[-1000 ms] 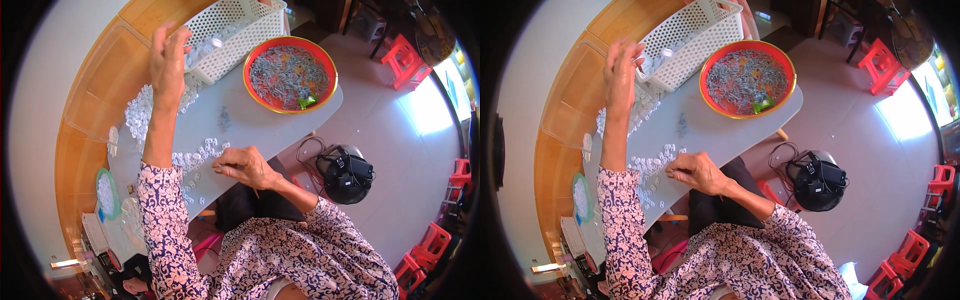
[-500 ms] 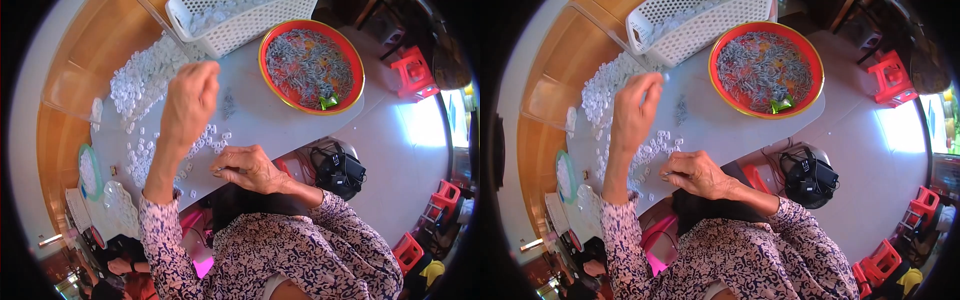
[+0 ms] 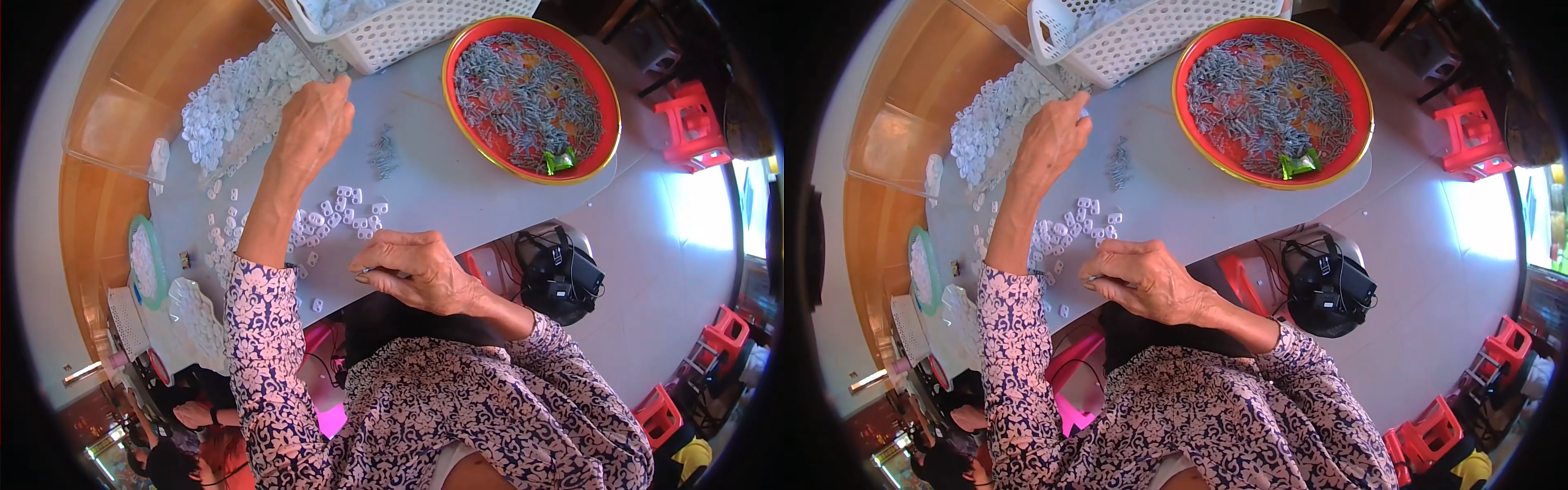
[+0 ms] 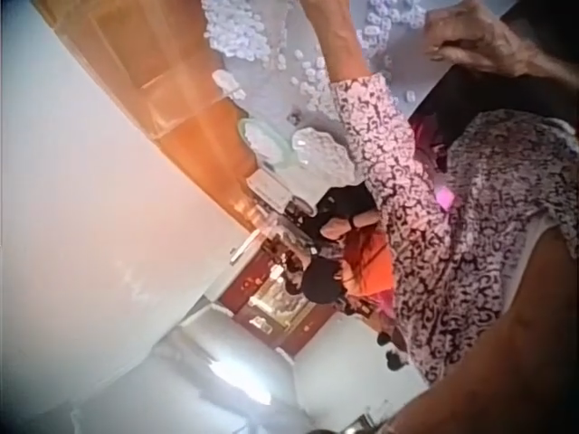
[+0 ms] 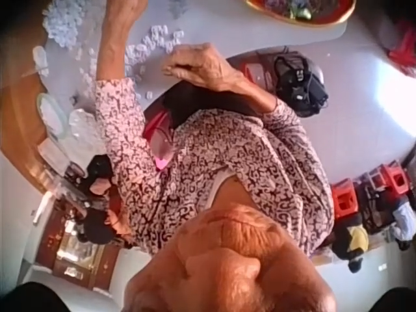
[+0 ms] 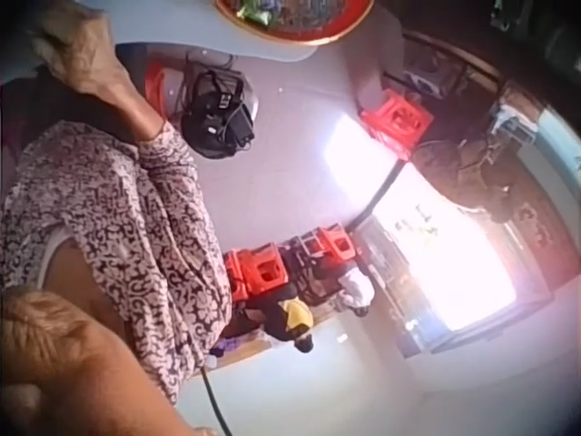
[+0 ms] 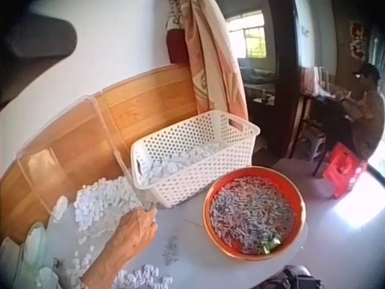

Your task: Manually assembling small white plastic components by inserting metal pins into them at a workspace table.

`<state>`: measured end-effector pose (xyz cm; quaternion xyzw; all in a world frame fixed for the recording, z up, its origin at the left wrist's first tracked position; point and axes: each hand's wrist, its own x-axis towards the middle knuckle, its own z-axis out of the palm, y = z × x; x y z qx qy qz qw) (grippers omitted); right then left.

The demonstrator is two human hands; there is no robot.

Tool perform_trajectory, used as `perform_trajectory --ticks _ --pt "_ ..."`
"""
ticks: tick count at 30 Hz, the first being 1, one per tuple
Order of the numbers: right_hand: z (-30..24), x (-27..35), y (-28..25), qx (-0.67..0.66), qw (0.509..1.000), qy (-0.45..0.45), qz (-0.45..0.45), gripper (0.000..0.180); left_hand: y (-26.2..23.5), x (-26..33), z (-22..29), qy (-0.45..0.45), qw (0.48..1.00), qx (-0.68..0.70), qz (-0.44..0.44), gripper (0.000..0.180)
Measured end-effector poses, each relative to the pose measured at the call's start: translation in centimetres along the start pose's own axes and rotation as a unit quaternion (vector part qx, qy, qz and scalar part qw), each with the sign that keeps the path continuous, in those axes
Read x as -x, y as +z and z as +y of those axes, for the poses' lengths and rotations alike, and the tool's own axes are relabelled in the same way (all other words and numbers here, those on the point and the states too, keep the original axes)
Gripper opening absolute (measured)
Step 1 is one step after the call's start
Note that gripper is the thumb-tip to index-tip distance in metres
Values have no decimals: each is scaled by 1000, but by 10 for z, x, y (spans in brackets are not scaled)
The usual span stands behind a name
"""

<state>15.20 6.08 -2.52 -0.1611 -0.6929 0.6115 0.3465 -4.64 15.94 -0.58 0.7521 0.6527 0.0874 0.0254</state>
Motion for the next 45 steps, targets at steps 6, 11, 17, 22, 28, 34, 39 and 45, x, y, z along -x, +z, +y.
perform_trajectory --ticks 6,11,17,22,28,34,39,45 --pt "-1 -1 0 5 1000 -2 -1 20 4 12 -7 53 997 -5 61 15" --pt "-2 -2 1 -1 1000 -8 1 19 9 17 -22 64 996 51 42 24" --pt "-3 -3 -4 11 1000 5 -3 18 -5 17 -12 -3 997 46 -62 22" --pt "-5 -4 -2 11 1000 -3 -5 18 -6 21 -14 3 999 54 -5 17" --pt "0 -1 -2 12 1000 -9 3 18 -47 22 31 46 953 221 202 6" --pt "-3 -3 2 43 999 -14 7 17 -92 -28 34 -31 970 104 216 10" --pt "3 -4 -6 46 998 -21 28 13 -64 7 34 57 955 179 231 8" --pt "0 -4 -8 65 996 21 49 14 -10 73 6 43 982 141 119 6"
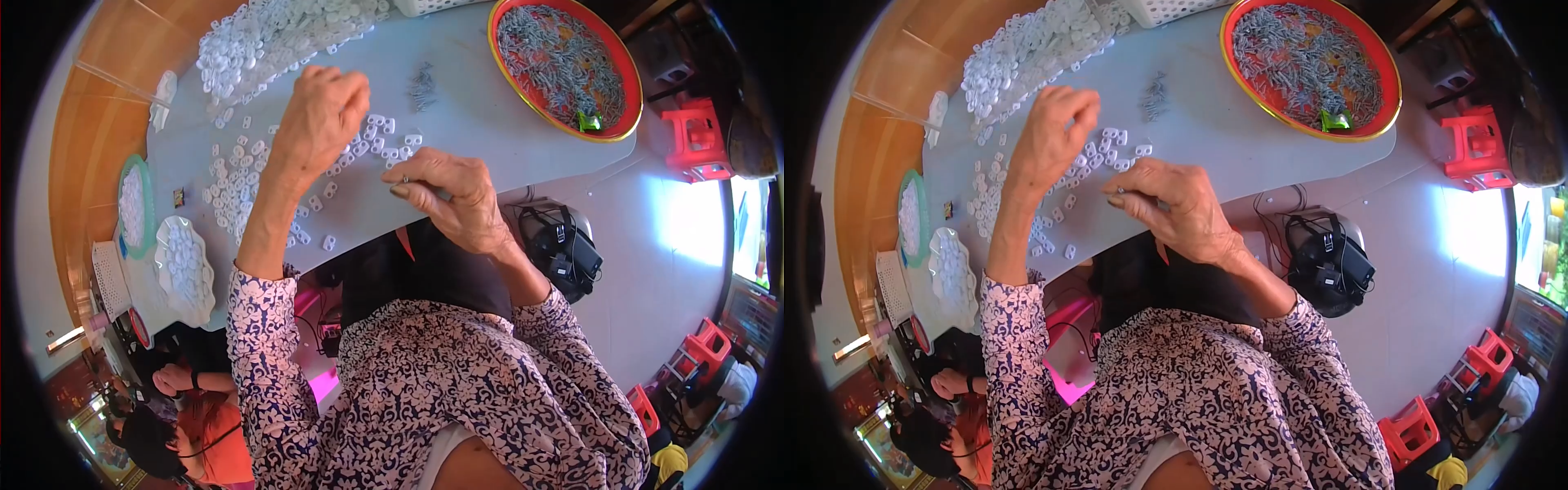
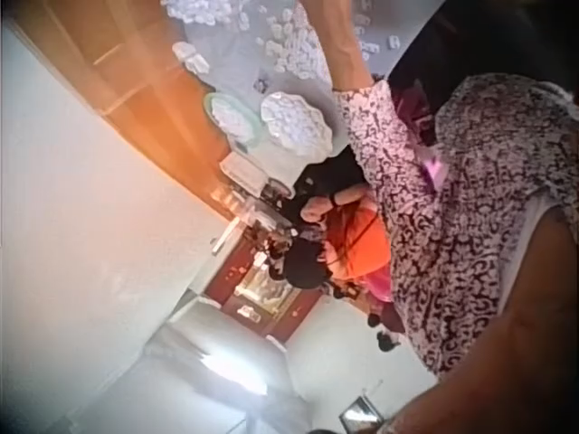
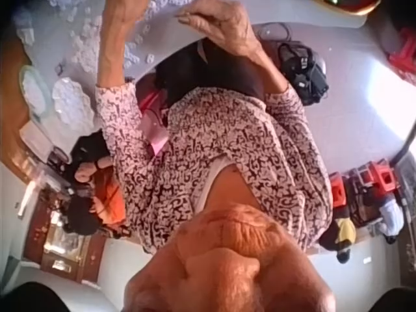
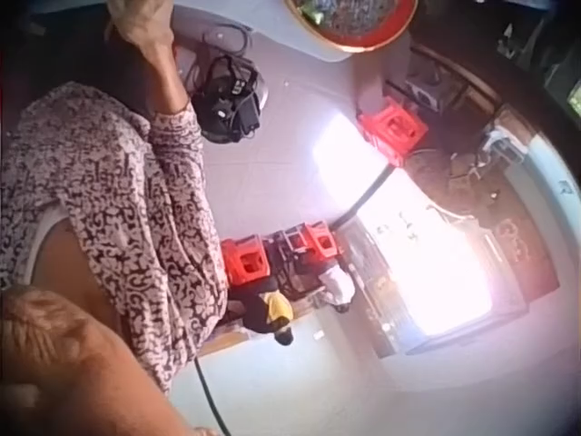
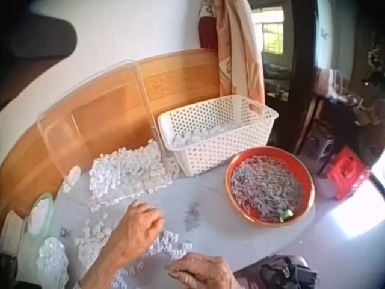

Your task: Manually assembling small white plastic components by inserting metal pins into them at a workspace table.

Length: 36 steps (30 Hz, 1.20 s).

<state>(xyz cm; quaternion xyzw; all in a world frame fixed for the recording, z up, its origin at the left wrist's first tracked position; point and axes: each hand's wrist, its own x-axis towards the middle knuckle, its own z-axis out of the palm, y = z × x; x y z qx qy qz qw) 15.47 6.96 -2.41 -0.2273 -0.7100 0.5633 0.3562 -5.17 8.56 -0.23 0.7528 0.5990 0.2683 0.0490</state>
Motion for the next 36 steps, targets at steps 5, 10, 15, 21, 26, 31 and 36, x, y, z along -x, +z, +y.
perform_trajectory --ticks 5,10,15,21,26,31,36 --pt "4 -1 -3 44 999 -20 10 15 12 15 7 -29 998 1 -64 10" --pt "6 -4 -4 60 998 -20 20 17 10 17 1 -11 998 -12 -56 8" --pt "7 -4 -7 -7 999 26 19 15 1 20 -2 -19 998 2 -52 7" --pt "2 -6 -1 -81 991 94 51 12 -15 31 -11 -25 999 -19 -42 4" --pt "5 -2 1 -81 990 94 68 12 -15 49 -8 -22 996 -40 -76 4" --pt "6 -4 -1 24 998 21 62 14 -14 51 -1 -38 995 -13 -87 13" --pt "3 -6 0 53 997 10 51 15 -14 58 1 -34 995 -7 -93 15"
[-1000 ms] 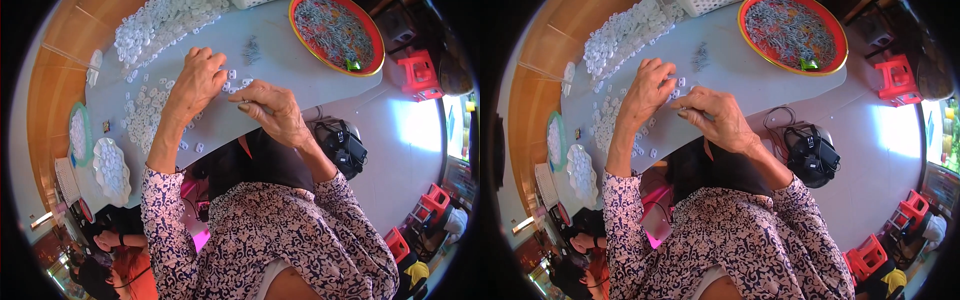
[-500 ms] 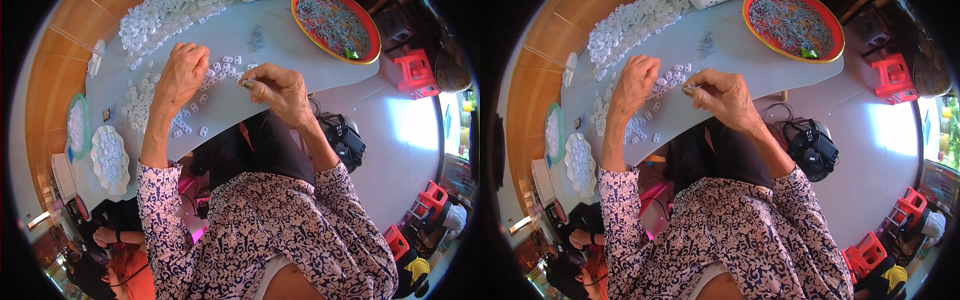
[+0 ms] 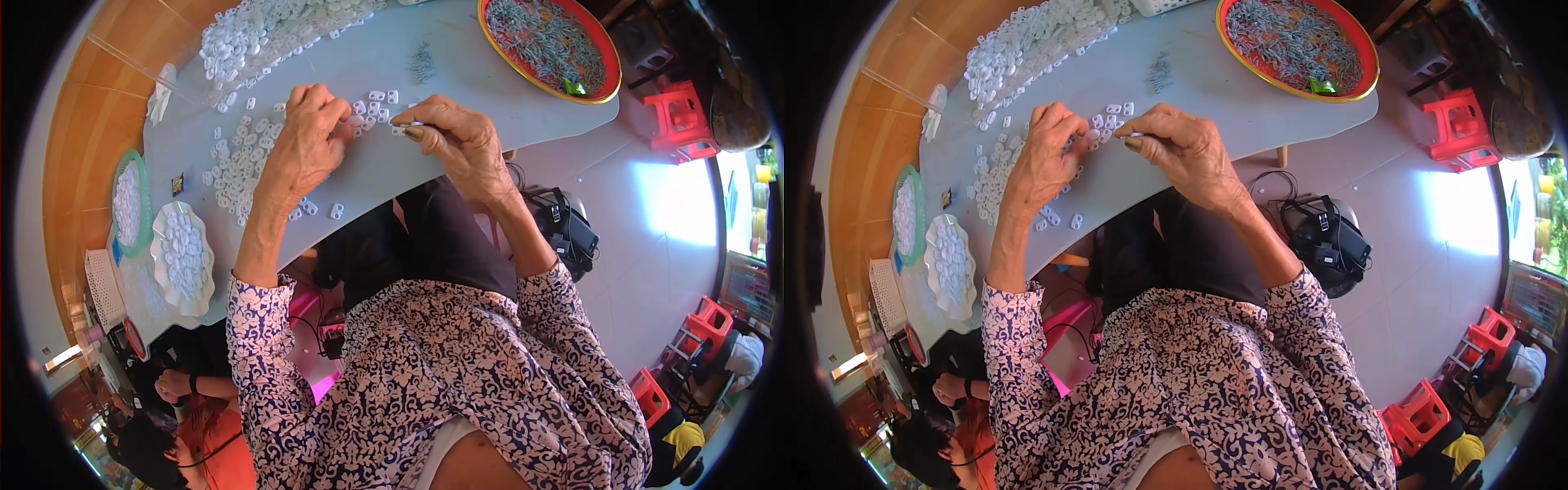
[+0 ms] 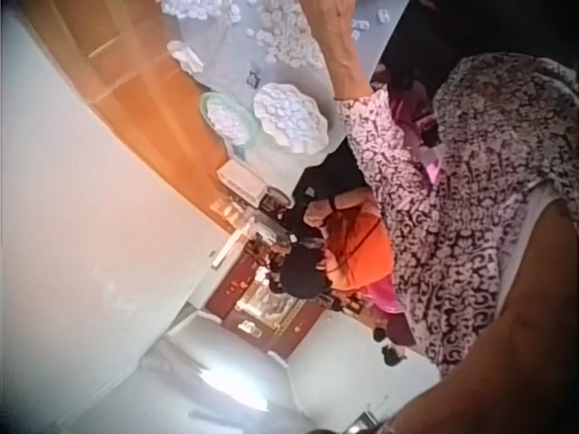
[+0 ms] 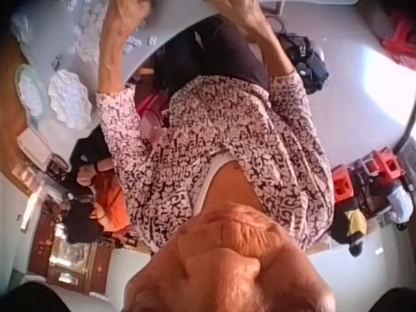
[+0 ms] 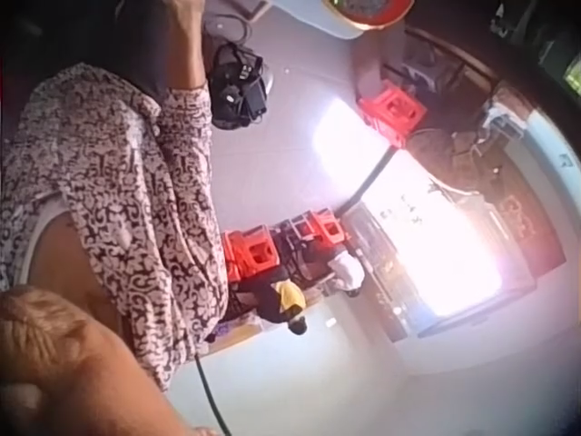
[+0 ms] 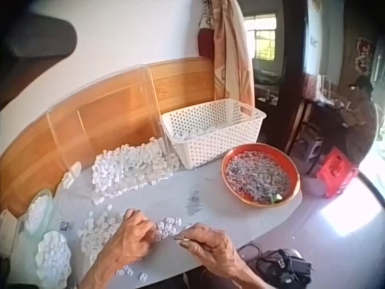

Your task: Manually assembling small white plastic components by inserting metal pins into them at a workspace table.

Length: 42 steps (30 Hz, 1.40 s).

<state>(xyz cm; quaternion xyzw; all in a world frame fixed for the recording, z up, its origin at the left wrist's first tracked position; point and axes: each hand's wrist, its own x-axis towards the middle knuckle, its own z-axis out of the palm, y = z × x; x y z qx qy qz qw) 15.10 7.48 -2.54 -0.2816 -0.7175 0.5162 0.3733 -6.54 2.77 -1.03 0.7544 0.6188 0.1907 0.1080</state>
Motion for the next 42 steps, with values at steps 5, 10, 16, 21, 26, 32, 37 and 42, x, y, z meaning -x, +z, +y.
perform_trajectory --ticks 5,10,16,21,26,32,37,42 --pt "3 0 -2 -10 1000 -6 -11 15 3 1 10 20 999 -1 48 18" --pt "0 0 -1 2 1000 2 -20 15 8 -2 8 44 998 -15 52 21" --pt "4 1 0 -2 1000 -8 -7 14 3 -8 10 13 1000 -9 8 13" --pt "4 2 1 -13 999 -35 10 13 3 -10 14 1 999 4 42 11" --pt "5 3 -1 -48 999 -13 -19 15 10 -4 39 -171 887 409 128 14" --pt "2 4 -3 -115 993 13 2 15 39 -4 71 -207 750 594 206 14" --pt "2 4 -2 -158 986 46 20 18 28 2 66 -231 801 542 109 20" --pt "8 2 -1 -163 983 19 79 19 23 -3 74 -253 820 505 87 25"
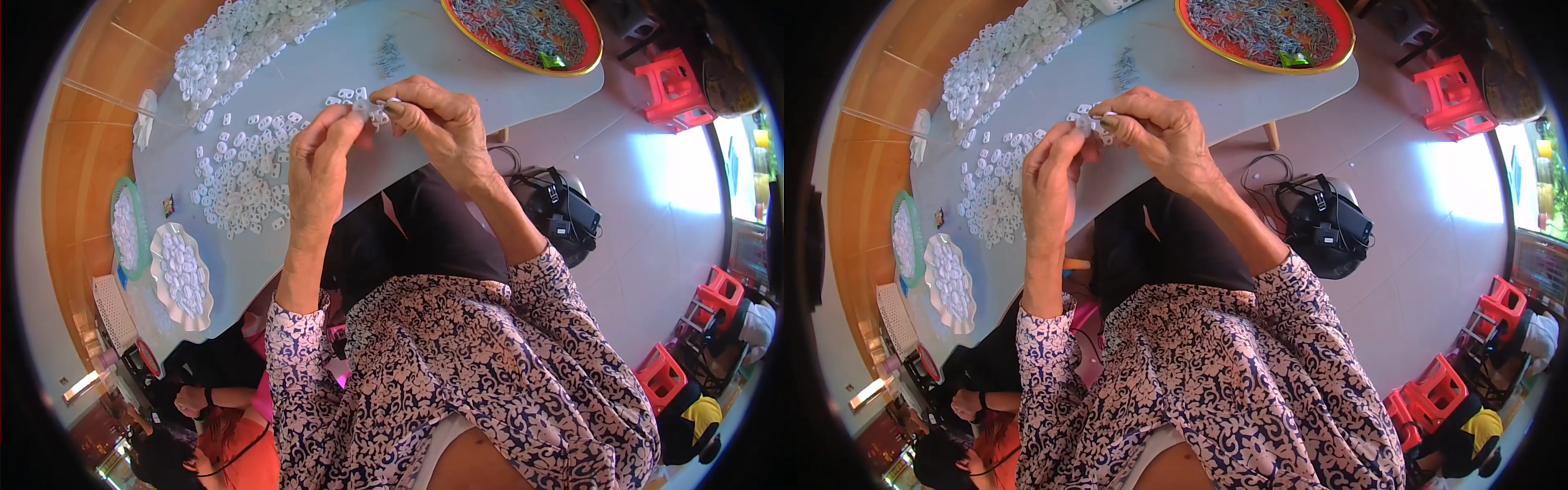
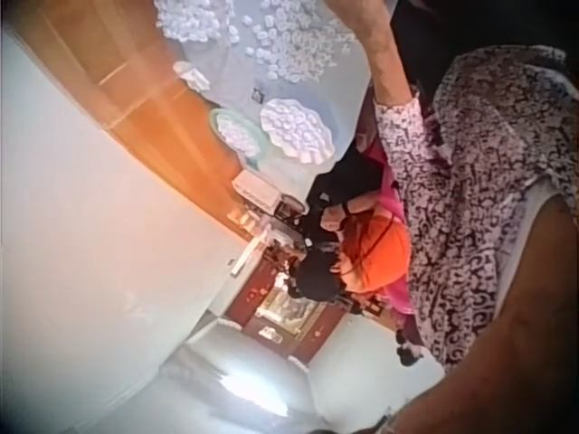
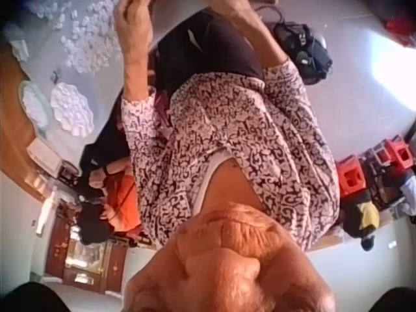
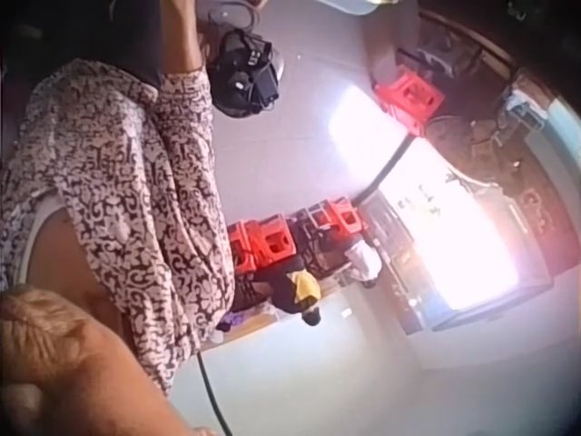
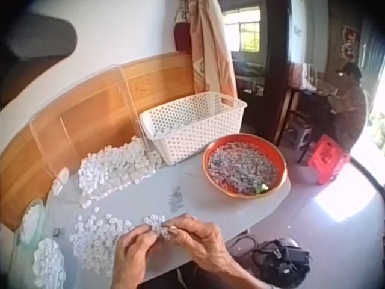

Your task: Manually assembling small white plastic components by inserting metal pins into them at a workspace table.

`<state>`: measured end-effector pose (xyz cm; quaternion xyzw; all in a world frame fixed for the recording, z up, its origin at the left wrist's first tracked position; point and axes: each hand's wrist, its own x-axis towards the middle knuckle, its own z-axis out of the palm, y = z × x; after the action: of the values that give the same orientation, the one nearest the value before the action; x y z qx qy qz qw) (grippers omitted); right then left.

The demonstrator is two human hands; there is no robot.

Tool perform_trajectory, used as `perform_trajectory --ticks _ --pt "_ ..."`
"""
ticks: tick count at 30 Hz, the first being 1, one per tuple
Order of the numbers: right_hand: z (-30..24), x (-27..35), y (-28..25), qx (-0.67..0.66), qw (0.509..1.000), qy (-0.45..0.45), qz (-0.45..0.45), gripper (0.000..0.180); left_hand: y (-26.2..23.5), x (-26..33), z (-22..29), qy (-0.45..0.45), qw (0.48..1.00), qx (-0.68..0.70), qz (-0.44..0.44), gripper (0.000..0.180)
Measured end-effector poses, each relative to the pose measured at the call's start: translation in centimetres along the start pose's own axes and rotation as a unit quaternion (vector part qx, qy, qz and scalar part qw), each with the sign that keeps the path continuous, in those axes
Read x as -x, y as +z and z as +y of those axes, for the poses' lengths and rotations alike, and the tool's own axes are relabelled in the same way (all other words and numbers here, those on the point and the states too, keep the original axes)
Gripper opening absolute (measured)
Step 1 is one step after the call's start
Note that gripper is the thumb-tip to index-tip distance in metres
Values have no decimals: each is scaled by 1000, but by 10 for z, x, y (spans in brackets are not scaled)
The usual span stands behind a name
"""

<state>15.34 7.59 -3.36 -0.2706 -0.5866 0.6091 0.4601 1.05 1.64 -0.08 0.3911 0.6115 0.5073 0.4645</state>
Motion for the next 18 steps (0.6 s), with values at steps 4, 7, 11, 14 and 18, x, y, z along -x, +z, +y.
perform_trajectory --ticks 4,7,11,14,18 --pt "-2 1 1 -20 1000 1 -12 20 3 -4 1 57 995 78 31 23" --pt "-5 1 1 -30 999 25 -17 21 -3 -4 4 36 999 22 26 24" --pt "-3 1 -1 -19 999 18 -20 20 0 -3 12 44 998 -38 12 25" --pt "-3 1 0 -35 999 11 -26 22 0 -2 14 55 996 -76 4 26" --pt "-5 2 0 -32 999 13 -37 24 -3 -4 11 76 992 -102 -4 28"
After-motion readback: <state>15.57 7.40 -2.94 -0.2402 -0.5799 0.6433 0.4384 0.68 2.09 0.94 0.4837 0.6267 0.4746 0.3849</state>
